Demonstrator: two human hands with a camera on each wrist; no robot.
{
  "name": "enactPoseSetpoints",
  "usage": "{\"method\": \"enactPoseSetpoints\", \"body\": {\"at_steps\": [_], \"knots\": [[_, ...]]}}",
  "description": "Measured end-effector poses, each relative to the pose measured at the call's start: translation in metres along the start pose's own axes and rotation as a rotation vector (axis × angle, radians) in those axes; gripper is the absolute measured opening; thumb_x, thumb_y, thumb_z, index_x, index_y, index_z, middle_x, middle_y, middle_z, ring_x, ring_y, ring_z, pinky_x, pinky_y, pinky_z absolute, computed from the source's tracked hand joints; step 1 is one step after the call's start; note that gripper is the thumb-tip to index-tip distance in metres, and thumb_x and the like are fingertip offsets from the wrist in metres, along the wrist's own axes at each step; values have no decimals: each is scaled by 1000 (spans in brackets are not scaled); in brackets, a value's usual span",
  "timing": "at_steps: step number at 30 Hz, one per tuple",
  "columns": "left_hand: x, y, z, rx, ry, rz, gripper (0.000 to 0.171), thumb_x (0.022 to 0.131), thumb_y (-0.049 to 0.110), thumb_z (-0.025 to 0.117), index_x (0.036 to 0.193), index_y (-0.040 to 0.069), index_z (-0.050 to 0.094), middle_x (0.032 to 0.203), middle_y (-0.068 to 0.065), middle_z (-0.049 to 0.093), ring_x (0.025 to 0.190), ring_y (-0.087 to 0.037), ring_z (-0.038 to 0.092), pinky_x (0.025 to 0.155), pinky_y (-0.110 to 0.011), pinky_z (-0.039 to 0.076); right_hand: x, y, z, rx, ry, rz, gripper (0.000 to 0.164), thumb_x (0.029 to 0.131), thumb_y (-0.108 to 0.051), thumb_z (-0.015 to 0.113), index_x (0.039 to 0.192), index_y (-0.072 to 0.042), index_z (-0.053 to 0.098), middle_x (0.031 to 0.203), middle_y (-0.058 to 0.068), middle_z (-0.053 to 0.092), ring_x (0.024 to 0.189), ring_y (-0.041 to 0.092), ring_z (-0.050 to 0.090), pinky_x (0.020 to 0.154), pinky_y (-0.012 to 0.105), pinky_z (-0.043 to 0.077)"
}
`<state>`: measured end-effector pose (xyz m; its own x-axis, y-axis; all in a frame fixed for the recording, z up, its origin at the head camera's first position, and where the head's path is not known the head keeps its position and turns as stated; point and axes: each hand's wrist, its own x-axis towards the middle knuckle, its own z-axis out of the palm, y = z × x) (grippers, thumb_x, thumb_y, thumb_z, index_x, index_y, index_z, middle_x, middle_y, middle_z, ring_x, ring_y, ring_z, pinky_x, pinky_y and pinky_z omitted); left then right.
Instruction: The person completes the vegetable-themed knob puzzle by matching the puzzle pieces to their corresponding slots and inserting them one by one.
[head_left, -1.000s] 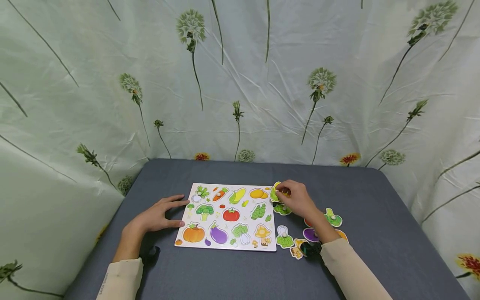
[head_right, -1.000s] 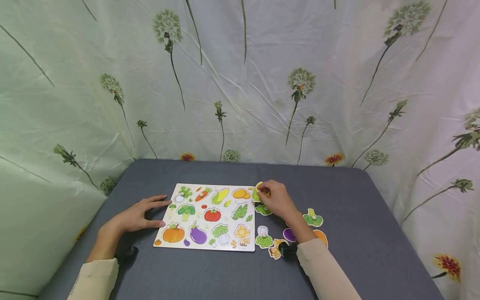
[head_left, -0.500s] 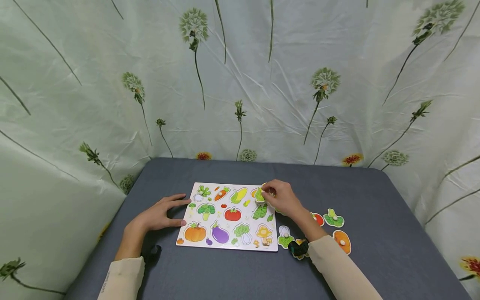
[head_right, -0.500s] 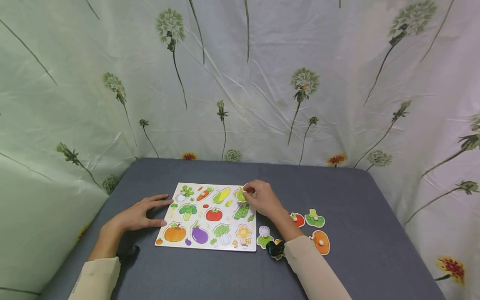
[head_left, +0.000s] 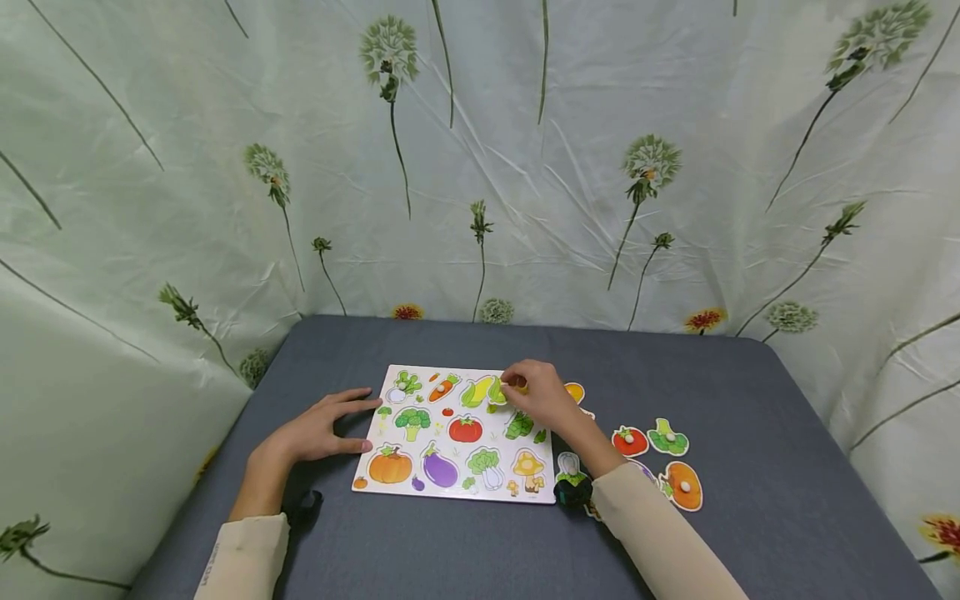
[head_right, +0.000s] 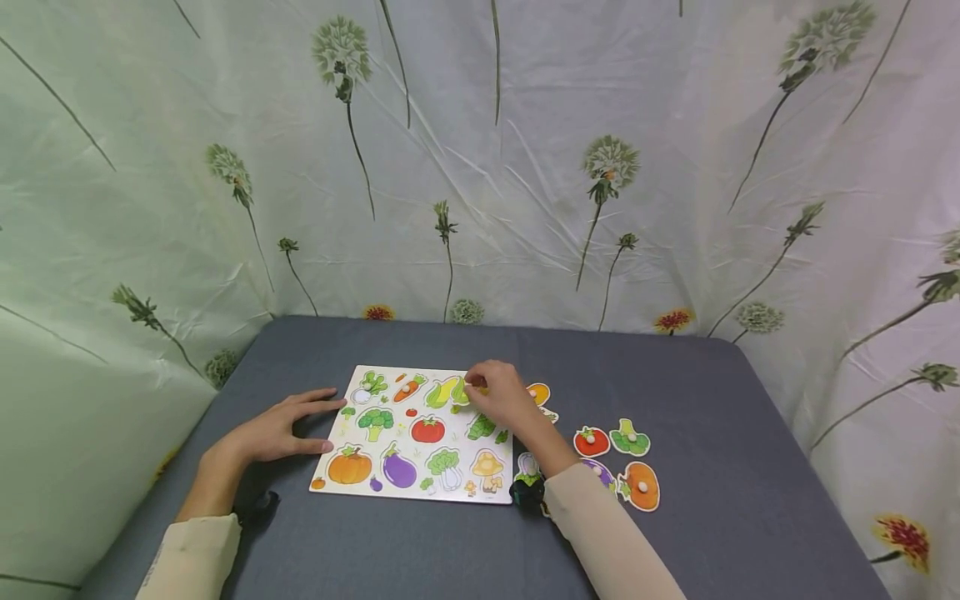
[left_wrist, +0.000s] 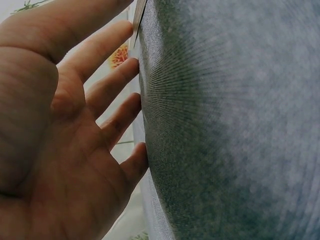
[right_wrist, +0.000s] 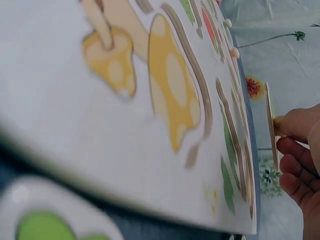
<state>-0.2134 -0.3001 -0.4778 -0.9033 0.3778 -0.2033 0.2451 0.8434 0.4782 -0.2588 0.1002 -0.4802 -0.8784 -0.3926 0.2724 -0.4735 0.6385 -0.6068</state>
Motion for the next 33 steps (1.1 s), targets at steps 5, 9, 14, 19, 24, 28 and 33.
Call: {"method": "enactPoseSetpoints", "body": {"at_steps": [5,9,14,19,24,28,33], "knots": [[0,-2,0,2,0,-6,84,82,58,80,153,22,53,165,-16,36,150,-49,29,111,-76,28,5,-4,8,-13,-5,30,9,95,-16,75,102,-12,79,95,2,73,85,13,63,77,32,55],[-1,-2,-1,2,-2,-6,84,82,59,79,153,22,52,165,-16,35,150,-49,28,111,-76,28,8,-8,12,-19,-14,34,10,95,-16,75,102,-11,79,95,3,74,86,15,65,79,34,56],[-1,-1,0,-6,-2,-5,84,82,58,80,153,22,53,165,-16,36,150,-49,28,111,-76,28,12,-12,17,-39,-24,26,9,95,-16,74,101,-10,79,94,3,74,84,14,65,76,32,55],[-1,-1,-1,-5,-7,-12,84,82,58,80,153,23,52,165,-16,35,150,-49,28,111,-77,28,18,-17,22,-101,-39,-12,8,96,-15,73,100,-10,79,91,3,72,83,15,62,75,32,53],[-1,-2,0,-7,-13,-20,85,82,59,80,153,23,52,165,-16,35,150,-49,27,112,-77,27,22,-22,27,-114,-64,-5,10,97,-14,72,102,-10,79,95,4,73,88,17,65,79,33,55],[-1,-3,0,-10,-10,-17,84,82,58,80,153,23,53,165,-16,35,150,-49,27,112,-76,27,25,-24,31,-115,-70,-7,11,97,-14,72,103,-9,79,97,6,74,89,19,68,79,34,57],[0,-3,-1,-11,-6,-3,84,82,58,80,153,22,52,165,-16,36,150,-49,28,112,-76,28,27,-22,35,-134,-68,5,10,96,-14,73,103,-9,79,95,5,74,87,16,67,78,32,56]]}}
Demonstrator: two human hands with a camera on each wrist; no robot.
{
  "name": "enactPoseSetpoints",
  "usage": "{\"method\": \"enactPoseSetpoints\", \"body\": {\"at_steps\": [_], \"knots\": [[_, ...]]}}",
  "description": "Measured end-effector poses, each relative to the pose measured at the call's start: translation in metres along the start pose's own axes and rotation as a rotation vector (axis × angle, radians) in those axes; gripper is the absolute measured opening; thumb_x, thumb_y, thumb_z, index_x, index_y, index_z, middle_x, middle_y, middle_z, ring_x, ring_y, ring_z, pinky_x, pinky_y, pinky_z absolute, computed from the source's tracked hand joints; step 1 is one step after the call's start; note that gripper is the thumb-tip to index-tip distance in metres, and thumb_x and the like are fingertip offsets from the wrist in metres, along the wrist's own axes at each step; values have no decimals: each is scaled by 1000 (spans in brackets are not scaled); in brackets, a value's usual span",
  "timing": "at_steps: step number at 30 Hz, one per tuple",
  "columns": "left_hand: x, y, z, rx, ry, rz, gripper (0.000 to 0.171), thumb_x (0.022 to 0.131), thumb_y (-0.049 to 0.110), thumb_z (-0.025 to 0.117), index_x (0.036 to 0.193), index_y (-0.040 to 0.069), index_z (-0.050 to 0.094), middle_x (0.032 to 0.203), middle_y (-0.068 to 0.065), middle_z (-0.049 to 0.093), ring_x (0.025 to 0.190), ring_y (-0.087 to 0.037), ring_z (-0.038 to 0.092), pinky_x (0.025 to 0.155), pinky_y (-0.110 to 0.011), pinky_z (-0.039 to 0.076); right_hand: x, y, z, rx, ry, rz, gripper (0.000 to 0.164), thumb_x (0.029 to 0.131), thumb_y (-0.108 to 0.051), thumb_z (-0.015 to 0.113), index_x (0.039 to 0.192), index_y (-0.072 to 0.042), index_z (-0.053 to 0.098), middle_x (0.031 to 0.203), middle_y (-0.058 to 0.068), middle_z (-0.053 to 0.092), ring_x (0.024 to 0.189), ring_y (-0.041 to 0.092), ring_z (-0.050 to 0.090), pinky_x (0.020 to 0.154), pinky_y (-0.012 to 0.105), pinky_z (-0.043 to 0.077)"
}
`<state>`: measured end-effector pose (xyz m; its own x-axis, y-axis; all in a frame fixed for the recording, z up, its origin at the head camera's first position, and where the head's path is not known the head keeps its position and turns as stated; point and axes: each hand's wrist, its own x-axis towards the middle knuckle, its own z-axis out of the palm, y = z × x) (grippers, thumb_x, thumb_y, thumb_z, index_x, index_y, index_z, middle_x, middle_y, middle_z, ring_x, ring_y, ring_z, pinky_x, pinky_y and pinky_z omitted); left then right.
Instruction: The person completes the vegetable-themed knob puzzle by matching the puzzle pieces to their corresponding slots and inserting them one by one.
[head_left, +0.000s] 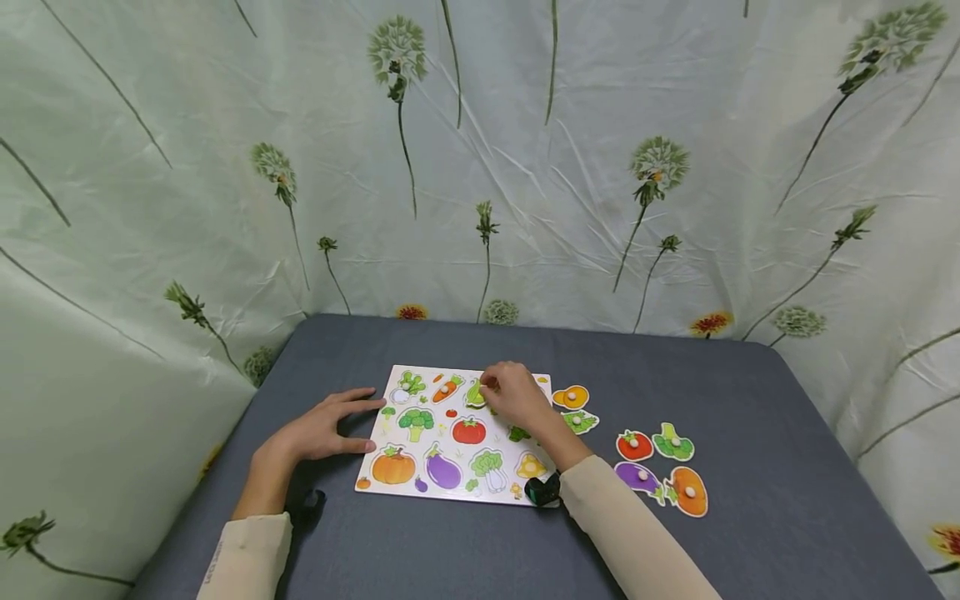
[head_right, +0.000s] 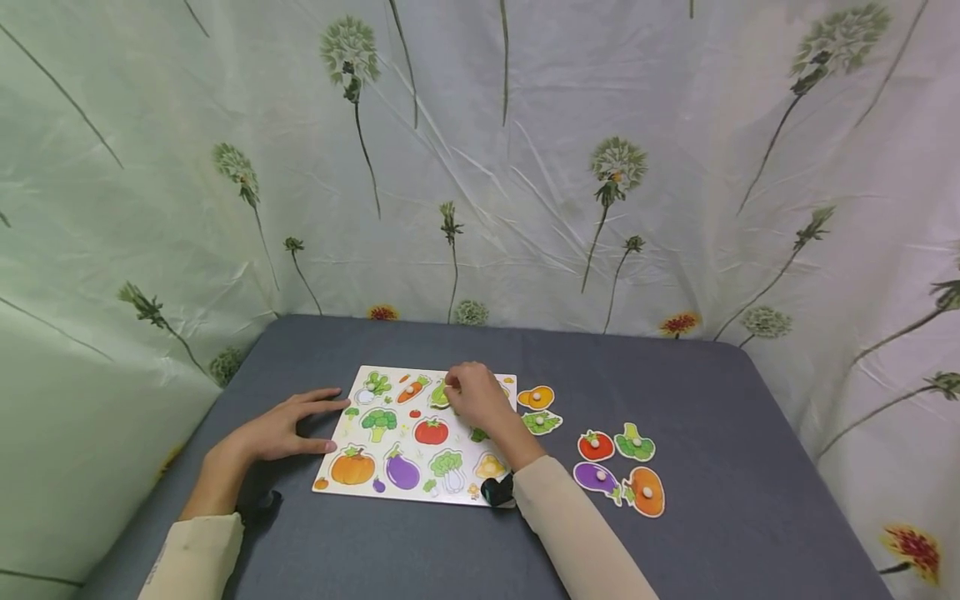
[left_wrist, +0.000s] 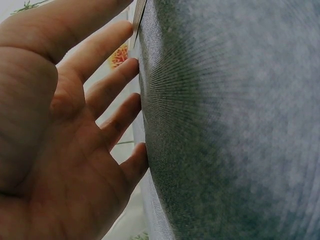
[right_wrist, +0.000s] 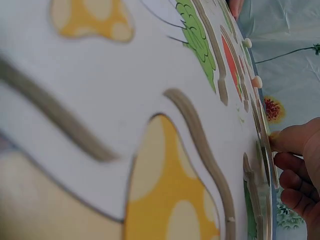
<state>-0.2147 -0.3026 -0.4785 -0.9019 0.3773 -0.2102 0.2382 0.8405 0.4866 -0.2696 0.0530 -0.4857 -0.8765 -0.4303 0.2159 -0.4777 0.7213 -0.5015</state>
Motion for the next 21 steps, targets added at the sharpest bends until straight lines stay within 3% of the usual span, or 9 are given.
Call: {"method": "enactPoseSetpoints", "body": {"at_steps": [21], "knots": [[-1,0,1,-3,9,36,82,84,56,80,153,22,53,165,-17,36,149,-49,29,111,-74,30,-1,1,5,16,-12,3,9,95,-14,73,100,-9,80,94,4,74,85,15,67,76,30,56]]}}
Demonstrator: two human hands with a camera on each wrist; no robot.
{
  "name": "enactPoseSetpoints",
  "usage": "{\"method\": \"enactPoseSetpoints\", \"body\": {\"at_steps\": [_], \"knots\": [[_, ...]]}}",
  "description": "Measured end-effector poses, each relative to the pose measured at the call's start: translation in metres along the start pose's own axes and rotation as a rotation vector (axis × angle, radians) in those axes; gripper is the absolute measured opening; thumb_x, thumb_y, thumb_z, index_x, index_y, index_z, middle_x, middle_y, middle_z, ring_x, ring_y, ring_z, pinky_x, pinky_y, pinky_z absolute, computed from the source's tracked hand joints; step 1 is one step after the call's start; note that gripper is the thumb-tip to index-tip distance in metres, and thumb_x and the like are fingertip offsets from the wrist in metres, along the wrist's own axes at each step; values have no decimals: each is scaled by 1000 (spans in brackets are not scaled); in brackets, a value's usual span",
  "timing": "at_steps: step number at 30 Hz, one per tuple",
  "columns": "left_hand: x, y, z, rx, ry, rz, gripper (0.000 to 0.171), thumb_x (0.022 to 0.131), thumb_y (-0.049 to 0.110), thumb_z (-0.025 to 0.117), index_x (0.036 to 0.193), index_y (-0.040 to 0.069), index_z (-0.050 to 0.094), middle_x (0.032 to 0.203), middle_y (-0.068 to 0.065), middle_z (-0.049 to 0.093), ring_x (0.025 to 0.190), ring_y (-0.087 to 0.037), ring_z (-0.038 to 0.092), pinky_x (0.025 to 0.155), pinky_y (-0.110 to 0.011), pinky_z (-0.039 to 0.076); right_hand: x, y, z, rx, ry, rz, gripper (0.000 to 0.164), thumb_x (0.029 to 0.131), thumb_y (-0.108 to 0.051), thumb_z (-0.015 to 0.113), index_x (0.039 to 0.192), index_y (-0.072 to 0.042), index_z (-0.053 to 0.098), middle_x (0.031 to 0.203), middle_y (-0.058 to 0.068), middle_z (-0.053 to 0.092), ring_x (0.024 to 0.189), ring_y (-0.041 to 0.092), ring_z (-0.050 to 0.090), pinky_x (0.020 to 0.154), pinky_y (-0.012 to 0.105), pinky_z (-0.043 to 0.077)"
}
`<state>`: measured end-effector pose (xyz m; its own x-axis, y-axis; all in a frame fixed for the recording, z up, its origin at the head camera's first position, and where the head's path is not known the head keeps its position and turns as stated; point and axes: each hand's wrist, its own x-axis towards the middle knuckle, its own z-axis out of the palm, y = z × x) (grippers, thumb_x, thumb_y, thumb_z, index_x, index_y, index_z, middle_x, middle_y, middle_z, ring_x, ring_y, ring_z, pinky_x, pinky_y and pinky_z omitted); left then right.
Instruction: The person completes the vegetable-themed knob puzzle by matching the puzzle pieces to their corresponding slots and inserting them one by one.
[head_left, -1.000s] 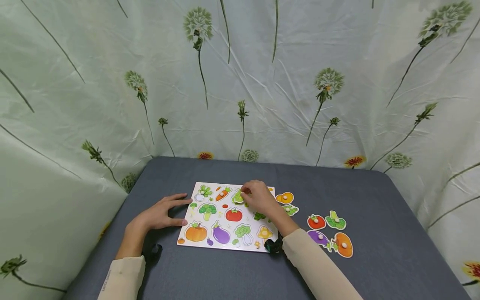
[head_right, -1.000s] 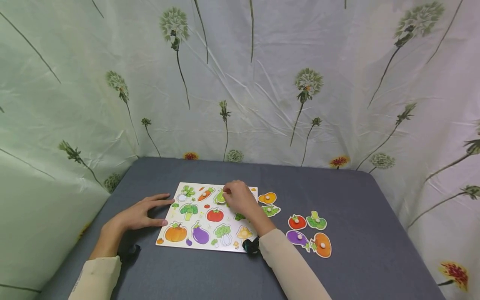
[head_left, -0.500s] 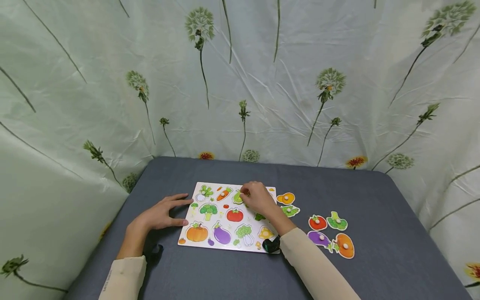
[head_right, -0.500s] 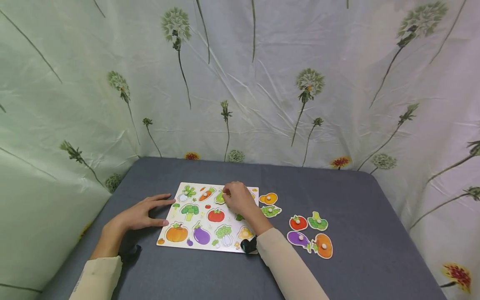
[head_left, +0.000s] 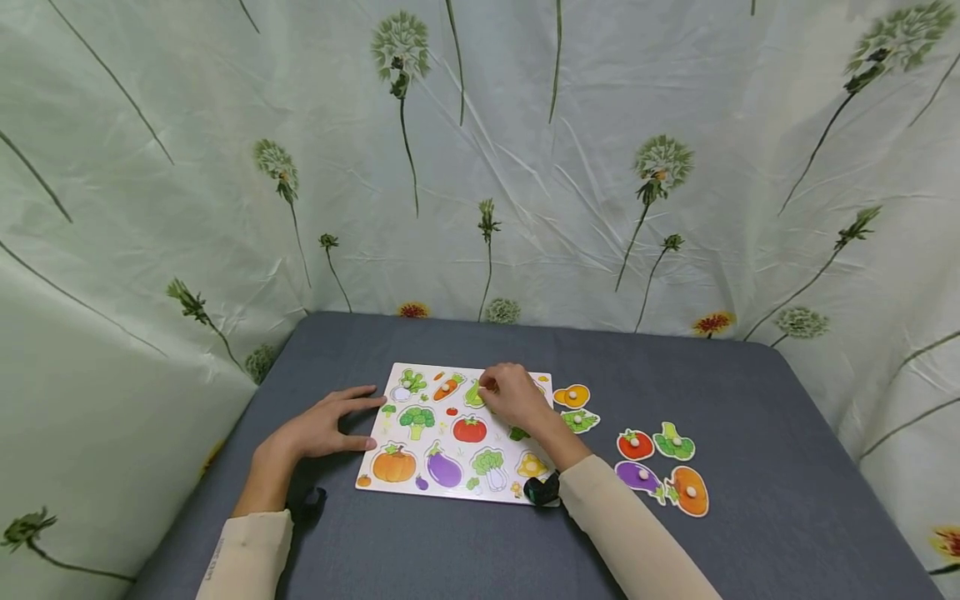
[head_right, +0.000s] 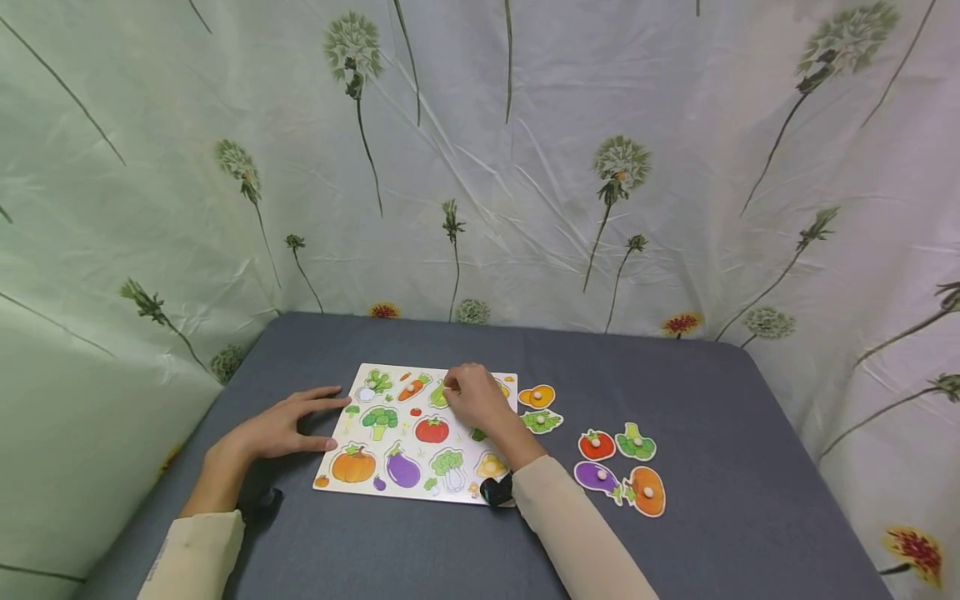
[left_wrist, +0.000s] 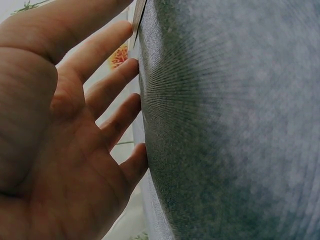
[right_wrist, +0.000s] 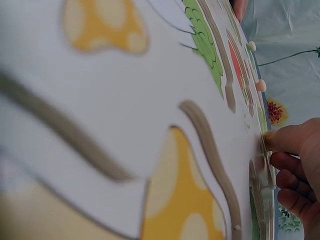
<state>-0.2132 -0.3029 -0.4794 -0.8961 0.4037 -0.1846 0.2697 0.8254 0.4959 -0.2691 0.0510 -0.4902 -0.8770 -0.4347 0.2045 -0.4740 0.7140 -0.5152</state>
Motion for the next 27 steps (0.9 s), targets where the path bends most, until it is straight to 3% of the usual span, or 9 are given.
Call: {"method": "enactPoseSetpoints", "body": {"at_steps": [15,27], "knots": [[1,-1,0,2,-1,-5,82,83,56,80,153,22,53,165,-17,36,149,-49,29,112,-75,29,-1,-1,-2,21,-39,48,12,96,-14,72,104,-8,79,98,5,75,89,16,68,80,32,57],[0,-1,-1,3,-2,-17,83,83,57,80,153,22,53,165,-17,35,150,-50,28,111,-75,29,-6,1,-5,75,-62,79,9,97,-18,73,104,-14,77,86,-4,70,74,8,58,68,26,50]]}}
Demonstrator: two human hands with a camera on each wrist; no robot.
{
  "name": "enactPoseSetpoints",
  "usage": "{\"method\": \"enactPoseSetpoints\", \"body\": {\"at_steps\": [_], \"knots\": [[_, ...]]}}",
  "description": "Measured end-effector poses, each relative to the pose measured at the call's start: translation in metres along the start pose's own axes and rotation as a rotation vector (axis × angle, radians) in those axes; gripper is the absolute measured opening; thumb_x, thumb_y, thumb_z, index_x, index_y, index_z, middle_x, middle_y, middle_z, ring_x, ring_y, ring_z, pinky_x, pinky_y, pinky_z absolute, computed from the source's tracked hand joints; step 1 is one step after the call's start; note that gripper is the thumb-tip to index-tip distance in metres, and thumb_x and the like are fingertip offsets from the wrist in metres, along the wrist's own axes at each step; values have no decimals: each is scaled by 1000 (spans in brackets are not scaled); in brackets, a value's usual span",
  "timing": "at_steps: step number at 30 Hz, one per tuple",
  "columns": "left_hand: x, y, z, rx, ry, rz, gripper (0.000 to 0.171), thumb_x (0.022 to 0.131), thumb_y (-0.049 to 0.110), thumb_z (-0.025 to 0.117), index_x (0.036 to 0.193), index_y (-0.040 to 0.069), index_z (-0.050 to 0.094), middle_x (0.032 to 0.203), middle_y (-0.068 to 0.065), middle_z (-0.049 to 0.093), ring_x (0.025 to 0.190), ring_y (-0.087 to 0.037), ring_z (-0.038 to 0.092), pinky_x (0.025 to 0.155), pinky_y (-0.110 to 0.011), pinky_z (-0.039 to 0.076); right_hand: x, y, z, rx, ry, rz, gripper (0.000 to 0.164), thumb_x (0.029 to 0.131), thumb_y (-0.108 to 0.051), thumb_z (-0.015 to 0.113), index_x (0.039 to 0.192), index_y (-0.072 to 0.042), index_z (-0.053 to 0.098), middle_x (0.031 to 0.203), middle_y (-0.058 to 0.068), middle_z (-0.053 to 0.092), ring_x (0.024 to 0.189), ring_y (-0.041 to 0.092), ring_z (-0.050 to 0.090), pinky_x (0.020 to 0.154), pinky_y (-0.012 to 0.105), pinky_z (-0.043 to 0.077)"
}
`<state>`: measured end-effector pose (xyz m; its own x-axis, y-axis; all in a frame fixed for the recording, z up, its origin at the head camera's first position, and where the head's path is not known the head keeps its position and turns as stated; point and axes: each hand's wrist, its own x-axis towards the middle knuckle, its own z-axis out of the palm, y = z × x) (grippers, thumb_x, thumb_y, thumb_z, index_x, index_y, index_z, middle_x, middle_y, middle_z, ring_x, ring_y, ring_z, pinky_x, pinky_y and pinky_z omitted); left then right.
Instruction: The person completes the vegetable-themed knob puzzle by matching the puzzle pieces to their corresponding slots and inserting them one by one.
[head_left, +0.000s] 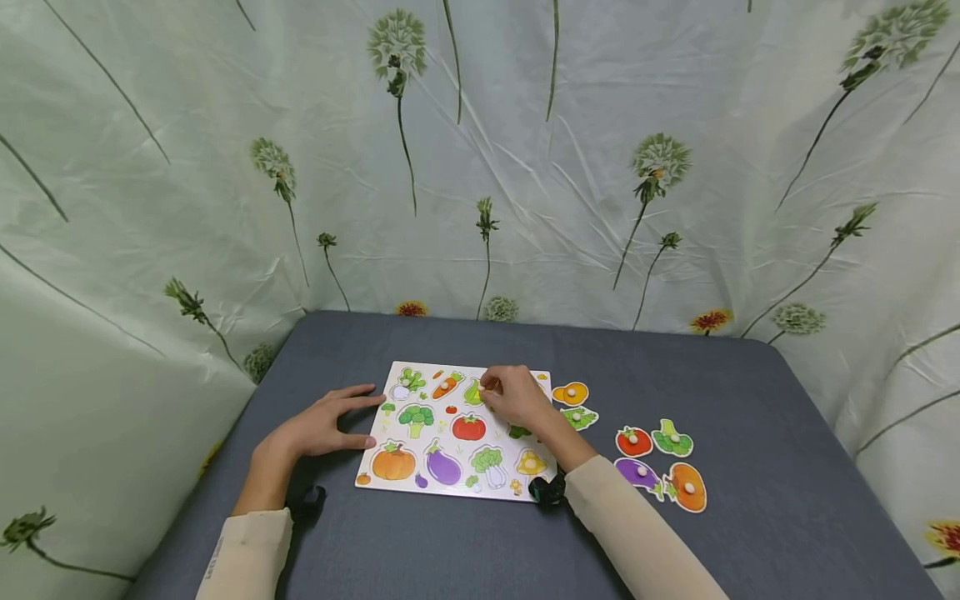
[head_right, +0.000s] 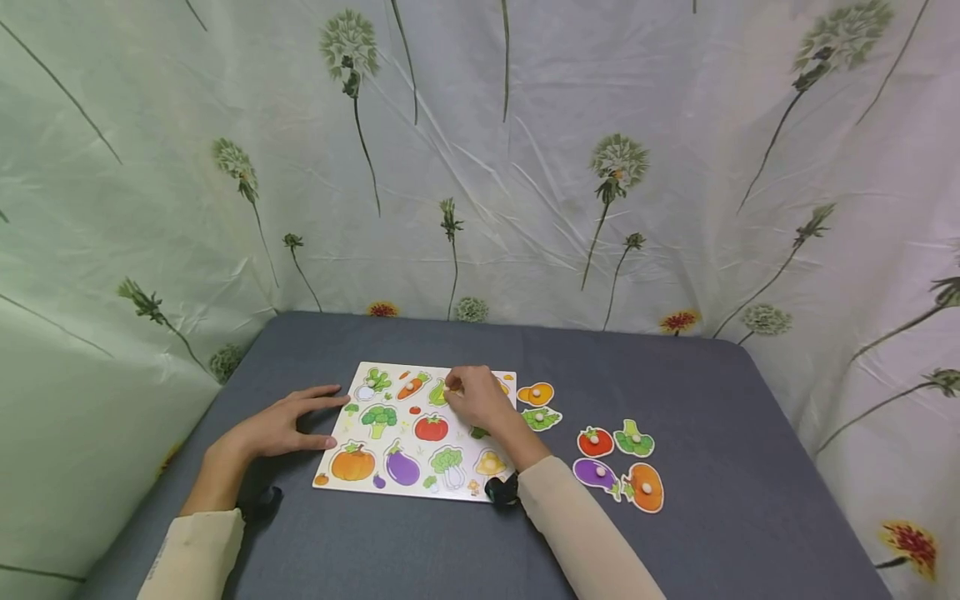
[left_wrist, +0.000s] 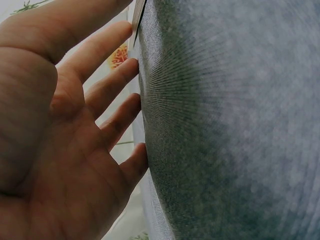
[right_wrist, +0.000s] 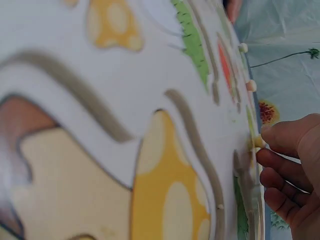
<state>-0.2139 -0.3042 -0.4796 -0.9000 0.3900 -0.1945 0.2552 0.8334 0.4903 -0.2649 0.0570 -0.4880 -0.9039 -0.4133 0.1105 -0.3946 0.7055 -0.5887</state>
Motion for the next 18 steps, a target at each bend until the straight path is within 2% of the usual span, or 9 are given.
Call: {"method": "enactPoseSetpoints", "body": {"at_steps": [10,18], "knots": [[1,0,1,9,-7,-4,84,83,58,80,153,22,52,165,-16,35,150,-50,29,112,-75,29,-9,14,-19,97,80,39,12,96,-16,74,105,-10,79,95,1,75,86,14,64,80,34,55],[0,0,-1,4,-6,-3,83,83,57,80,153,22,53,165,-16,35,149,-49,29,112,-75,29,-19,28,-37,49,122,17,12,95,-17,76,104,-10,79,95,2,76,89,17,68,82,37,56]]}}
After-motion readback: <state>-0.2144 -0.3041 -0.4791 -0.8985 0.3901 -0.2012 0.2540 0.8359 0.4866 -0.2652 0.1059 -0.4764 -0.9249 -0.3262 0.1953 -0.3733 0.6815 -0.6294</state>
